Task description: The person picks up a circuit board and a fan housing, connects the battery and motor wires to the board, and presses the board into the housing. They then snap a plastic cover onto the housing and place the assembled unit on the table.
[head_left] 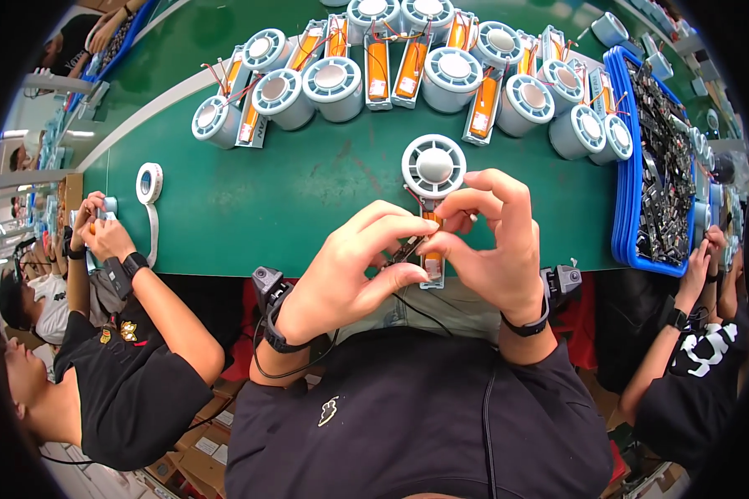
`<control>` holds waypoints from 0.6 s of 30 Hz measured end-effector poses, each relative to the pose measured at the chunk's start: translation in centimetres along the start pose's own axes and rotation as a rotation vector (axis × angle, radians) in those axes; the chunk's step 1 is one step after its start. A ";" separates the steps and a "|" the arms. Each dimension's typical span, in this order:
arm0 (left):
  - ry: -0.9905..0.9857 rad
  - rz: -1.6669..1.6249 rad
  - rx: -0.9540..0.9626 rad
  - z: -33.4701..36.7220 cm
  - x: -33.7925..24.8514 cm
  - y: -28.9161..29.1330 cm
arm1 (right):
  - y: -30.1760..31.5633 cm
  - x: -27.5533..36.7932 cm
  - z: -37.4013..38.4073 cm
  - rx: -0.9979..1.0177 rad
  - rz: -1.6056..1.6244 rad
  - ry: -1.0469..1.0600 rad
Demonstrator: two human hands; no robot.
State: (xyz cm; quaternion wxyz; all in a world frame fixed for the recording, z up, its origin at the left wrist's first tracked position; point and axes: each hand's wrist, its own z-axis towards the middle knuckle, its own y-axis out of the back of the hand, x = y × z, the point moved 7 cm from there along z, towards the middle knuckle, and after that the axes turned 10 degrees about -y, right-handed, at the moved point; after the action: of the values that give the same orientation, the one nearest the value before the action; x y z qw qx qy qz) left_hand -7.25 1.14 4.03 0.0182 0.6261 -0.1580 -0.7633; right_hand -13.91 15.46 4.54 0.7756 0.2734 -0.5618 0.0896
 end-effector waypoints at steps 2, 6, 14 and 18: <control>0.019 0.004 -0.134 -0.3 0.5 1.0 | -0.1 -0.3 -0.3 -0.005 0.194 -0.019; -0.096 0.215 -0.229 0.1 -0.2 2.3 | 0.3 -1.8 -1.1 -0.132 0.306 -0.165; -0.278 0.352 -0.288 0.5 -0.4 1.3 | -0.2 0.0 -0.2 -0.125 -0.145 0.113; -0.280 0.309 -0.313 0.7 -0.5 1.2 | -0.3 0.0 0.1 -0.163 -0.075 0.029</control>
State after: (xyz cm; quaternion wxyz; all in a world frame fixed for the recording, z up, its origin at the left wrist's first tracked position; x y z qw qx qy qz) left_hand -8.02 0.25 4.93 0.2093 0.4723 -0.1325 -0.8459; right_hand -13.88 15.17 4.47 0.8062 0.2289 -0.5452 0.0188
